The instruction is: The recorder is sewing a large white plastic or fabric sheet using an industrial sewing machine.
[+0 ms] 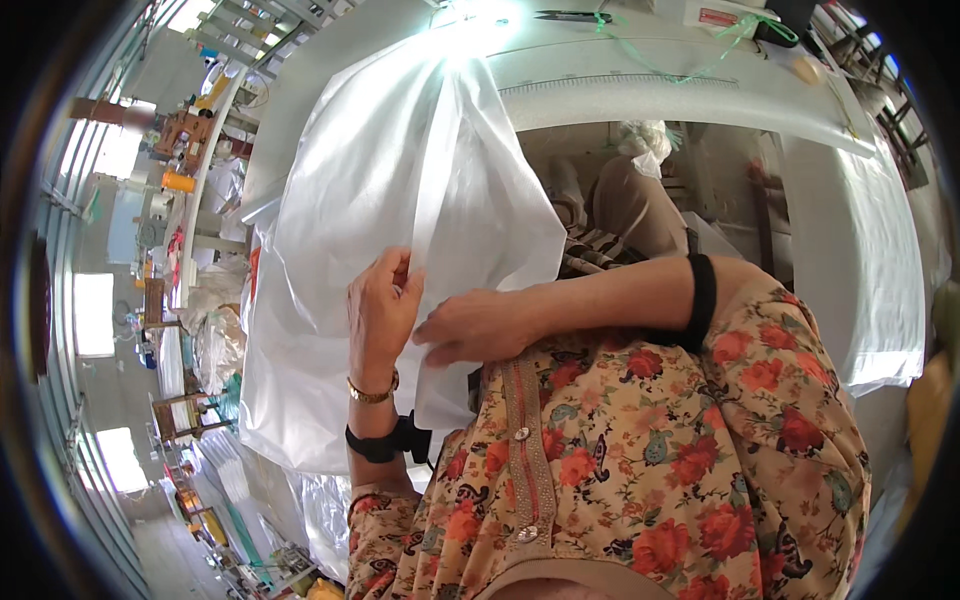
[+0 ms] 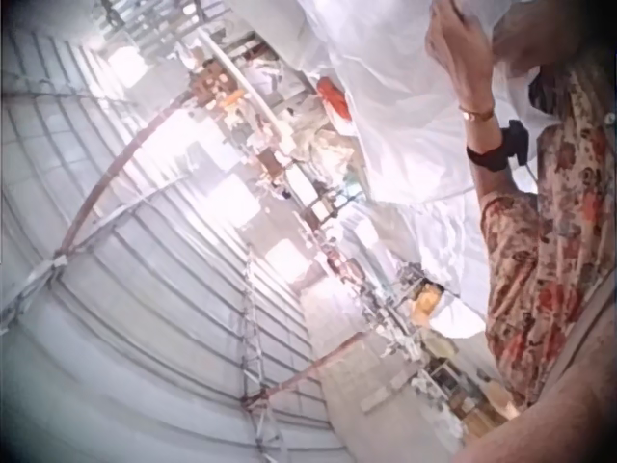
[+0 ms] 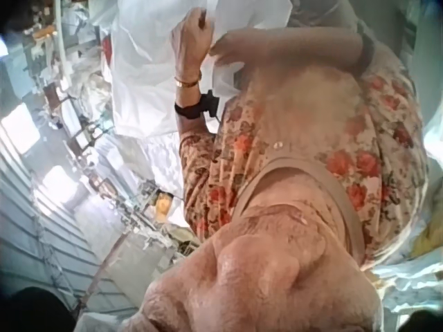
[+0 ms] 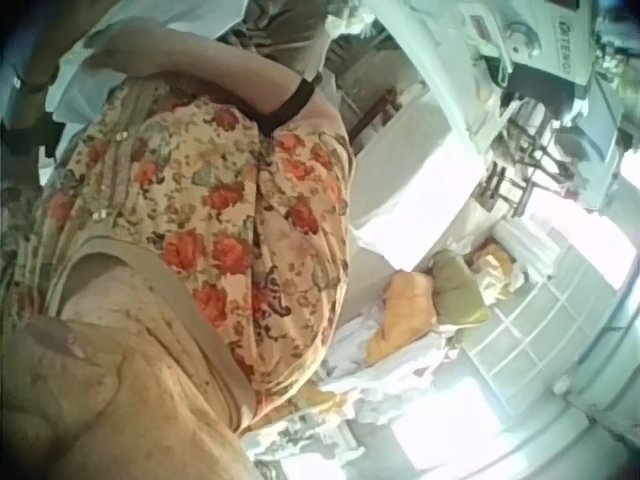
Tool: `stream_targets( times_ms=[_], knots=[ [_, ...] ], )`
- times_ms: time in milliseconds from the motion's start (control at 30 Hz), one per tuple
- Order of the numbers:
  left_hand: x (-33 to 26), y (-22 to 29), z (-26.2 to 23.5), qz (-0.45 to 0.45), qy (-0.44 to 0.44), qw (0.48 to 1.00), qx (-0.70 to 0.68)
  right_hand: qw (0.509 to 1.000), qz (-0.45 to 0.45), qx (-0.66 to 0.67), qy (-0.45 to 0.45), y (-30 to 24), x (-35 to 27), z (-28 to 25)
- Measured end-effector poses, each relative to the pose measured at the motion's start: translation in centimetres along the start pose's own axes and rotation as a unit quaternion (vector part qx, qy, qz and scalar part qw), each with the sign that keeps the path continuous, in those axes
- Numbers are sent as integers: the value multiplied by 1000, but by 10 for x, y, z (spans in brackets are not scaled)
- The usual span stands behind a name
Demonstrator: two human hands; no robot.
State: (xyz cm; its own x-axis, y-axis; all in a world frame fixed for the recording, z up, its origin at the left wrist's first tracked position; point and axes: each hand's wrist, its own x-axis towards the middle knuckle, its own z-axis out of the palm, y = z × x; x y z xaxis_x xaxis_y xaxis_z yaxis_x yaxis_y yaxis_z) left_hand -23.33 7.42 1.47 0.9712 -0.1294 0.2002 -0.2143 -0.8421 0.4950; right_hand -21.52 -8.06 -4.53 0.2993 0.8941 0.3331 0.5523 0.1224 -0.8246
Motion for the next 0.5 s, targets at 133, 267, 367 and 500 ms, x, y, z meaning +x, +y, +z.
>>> stream_targets(
  times_ms=[133, 267, 367, 500],
  knots=[
    [6, -16, 4, -58, 25, 986, -152, 958, 217, 155, 101, 10, -21, -24],
    [12, -17, 3, -49, 44, 984, -164, 845, 328, 249, 342, 28, -50, -18],
    [13, -7, 1, -33, 59, 976, -205, 761, 370, 275, 456, 28, -37, -16],
    [20, 1, 2, -35, 37, 979, -198, 778, 305, 334, 435, 36, -29, -20]
  ],
)
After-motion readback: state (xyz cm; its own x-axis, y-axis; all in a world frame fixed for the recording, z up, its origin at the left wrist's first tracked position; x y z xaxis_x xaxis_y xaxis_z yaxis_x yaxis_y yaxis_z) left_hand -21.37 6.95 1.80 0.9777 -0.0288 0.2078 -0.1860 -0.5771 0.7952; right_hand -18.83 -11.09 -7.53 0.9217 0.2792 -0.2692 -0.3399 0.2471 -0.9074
